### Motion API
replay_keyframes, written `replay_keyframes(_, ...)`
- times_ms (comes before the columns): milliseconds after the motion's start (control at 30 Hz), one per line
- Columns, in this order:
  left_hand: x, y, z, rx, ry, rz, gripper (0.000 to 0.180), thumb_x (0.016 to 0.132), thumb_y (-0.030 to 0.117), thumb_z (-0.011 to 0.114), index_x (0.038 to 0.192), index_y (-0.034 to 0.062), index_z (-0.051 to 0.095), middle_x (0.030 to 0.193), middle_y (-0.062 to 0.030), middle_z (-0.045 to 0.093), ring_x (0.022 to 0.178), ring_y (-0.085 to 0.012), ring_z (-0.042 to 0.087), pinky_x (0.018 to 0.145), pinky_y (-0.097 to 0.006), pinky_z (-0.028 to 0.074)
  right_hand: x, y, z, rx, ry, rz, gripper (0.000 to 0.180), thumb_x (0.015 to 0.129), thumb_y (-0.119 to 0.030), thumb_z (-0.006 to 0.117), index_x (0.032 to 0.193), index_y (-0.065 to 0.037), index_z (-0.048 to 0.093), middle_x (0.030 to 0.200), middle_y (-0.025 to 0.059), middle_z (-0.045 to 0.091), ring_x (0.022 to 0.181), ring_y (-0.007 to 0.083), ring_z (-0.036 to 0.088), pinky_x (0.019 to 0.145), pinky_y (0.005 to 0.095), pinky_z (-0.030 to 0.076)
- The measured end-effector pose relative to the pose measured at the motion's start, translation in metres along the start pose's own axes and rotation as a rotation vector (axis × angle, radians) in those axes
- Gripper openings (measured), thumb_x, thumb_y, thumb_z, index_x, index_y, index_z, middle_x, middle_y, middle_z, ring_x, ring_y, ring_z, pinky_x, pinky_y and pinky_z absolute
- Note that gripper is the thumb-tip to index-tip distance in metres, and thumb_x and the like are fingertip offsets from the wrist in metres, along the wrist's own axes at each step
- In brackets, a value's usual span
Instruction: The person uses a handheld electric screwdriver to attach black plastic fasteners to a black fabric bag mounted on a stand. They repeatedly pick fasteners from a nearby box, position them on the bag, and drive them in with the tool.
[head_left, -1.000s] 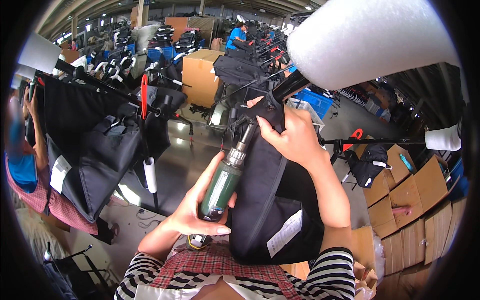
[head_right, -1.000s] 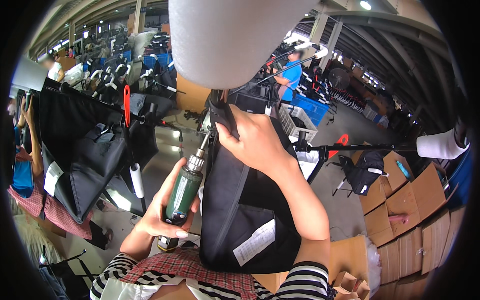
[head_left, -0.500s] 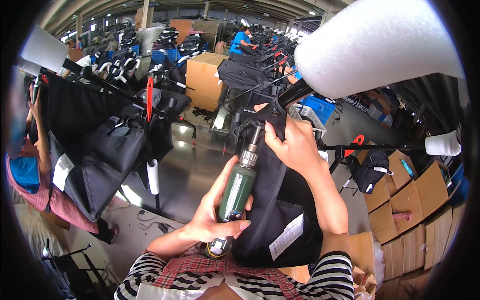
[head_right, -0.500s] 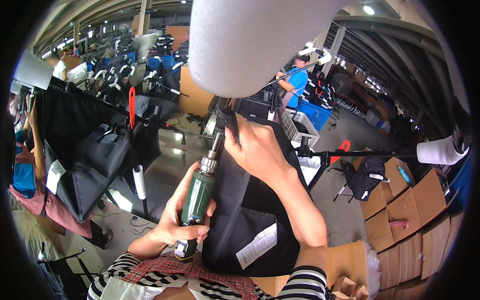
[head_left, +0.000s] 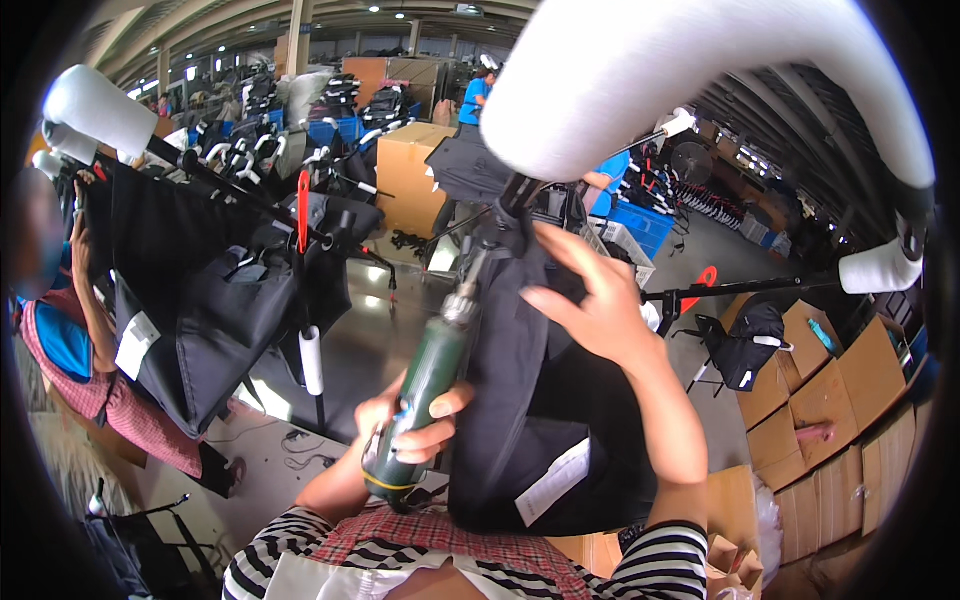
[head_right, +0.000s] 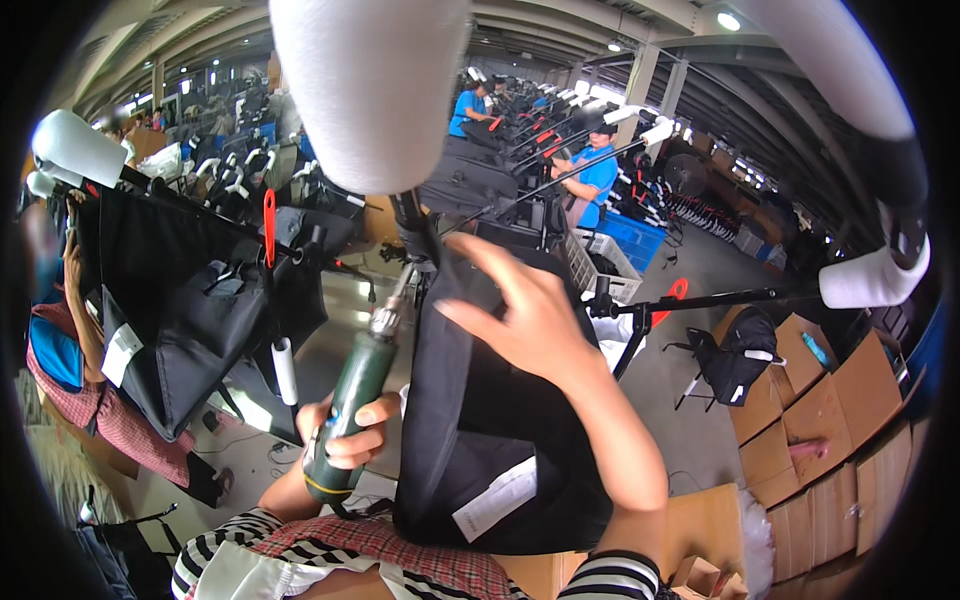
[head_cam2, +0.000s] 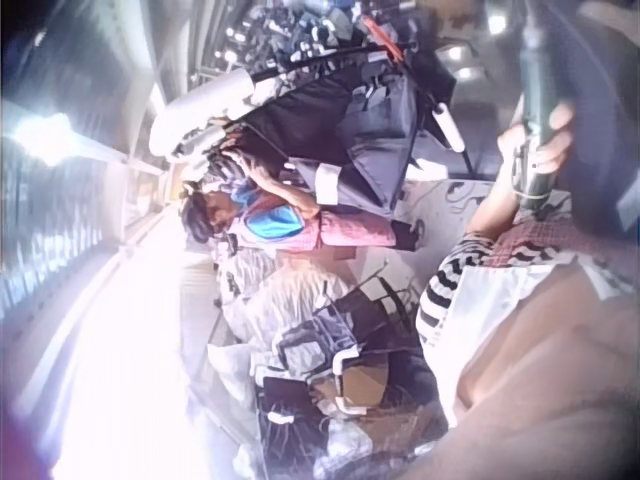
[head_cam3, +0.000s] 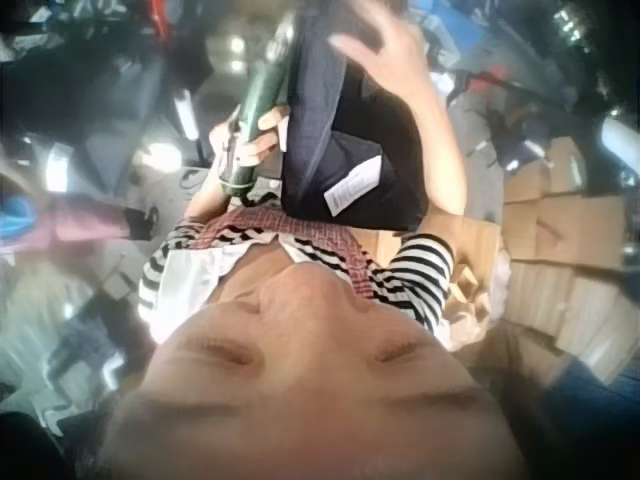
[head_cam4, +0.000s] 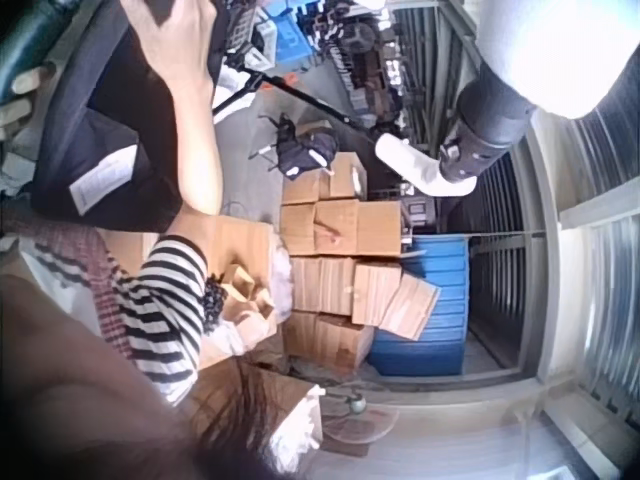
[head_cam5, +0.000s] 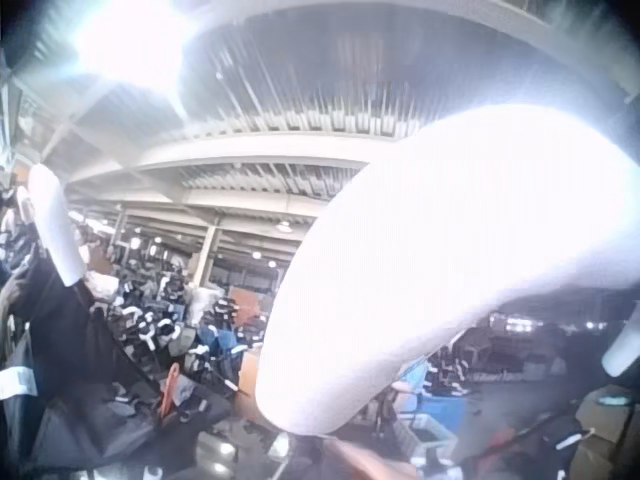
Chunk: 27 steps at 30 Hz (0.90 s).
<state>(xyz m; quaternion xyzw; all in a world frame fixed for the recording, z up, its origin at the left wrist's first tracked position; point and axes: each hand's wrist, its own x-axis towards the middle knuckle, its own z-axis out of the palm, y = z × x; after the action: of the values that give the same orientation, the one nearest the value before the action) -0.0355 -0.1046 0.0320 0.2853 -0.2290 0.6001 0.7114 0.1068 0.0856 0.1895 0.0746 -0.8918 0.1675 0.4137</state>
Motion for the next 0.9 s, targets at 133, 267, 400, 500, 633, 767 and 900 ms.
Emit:
replay_keyframes(133,-0.061,0.011,0.006,0.525,0.367,0.016,0.101,0.077,0.008,0.077,0.156,0.0236,0.015,0.101,-0.0149,0.046,0.063,-0.0199,0.055,0.052,-0.032,0.049,-0.101,0.05,-0.077,-0.115,0.501,0.449,0.03,0.093,-0.008,0.067,0.122,0.001,0.065,0.113,0.0124,0.073,0.106,0.0185,0.068,0.094,0.0319,0.052)
replay_keyframes(267,-0.115,0.002,-0.011,0.757,0.822,-0.134,0.114,0.077,0.014,0.083,0.162,0.0254,0.006,0.102,-0.0135,0.053,0.067,-0.0192,0.059,0.058,-0.031,0.051,-0.236,0.142,-0.125,-0.104,0.729,0.518,0.045,0.096,-0.011,0.068,0.135,-0.003,0.048,0.124,0.0082,0.06,0.111,0.0146,0.057,0.093,0.0292,0.049)
replay_keyframes(400,-0.162,-0.015,-0.024,0.982,1.169,-0.398,0.115,0.079,0.02,0.084,0.162,0.0108,0.005,0.11,-0.0152,0.061,0.075,-0.0196,0.063,0.066,-0.034,0.052,-0.256,0.18,-0.043,-0.227,0.283,0.872,0.108,0.086,-0.03,0.079,0.159,0.001,0.005,0.165,0.0228,0.009,0.154,0.0333,0.008,0.124,0.043,0.015)
replay_keyframes(500,-0.162,-0.022,-0.022,1.182,1.113,-0.68,0.108,0.079,0.025,0.084,0.16,0.0059,0.016,0.12,-0.0163,0.061,0.093,-0.0204,0.066,0.083,-0.031,0.052,-0.227,0.179,-0.018,-0.129,0.296,0.895,0.118,0.085,-0.041,0.079,0.158,0.003,-0.002,0.166,0.0247,-0.001,0.154,0.0327,-0.004,0.124,0.0403,0.005)
replay_keyframes(633,-0.137,-0.028,-0.024,1.284,1.249,-1.205,0.103,0.073,0.031,0.089,0.151,-0.0042,0.032,0.125,-0.0173,0.065,0.112,-0.0225,0.064,0.097,-0.032,0.049,-0.219,0.183,0.009,0.005,0.233,0.765,0.11,0.085,-0.043,0.078,0.157,0.004,0.008,0.165,0.0236,0.005,0.154,0.0317,0.001,0.124,0.039,0.007)
replay_keyframes(767,-0.108,-0.011,-0.052,1.428,1.101,-1.297,0.105,0.068,0.027,0.089,0.15,-0.0048,0.033,0.117,-0.0178,0.065,0.101,-0.0219,0.063,0.088,-0.031,0.048,-0.207,0.157,0.017,0.194,0.185,0.743,0.09,0.092,-0.053,0.066,0.153,0.002,0.03,0.16,0.0243,0.027,0.15,0.0325,0.026,0.121,0.0427,0.025)
replay_keyframes(900,-0.111,0.002,-0.041,1.483,1.118,-1.086,0.107,0.063,0.023,0.09,0.149,-0.0055,0.034,0.109,-0.0183,0.065,0.091,-0.0213,0.063,0.079,-0.03,0.047,-0.249,0.094,0.045,0.013,0.378,0.624,0.056,0.1,-0.039,0.059,0.14,-0.002,0.05,0.146,0.021,0.049,0.135,0.0341,0.049,0.111,0.0419,0.04)
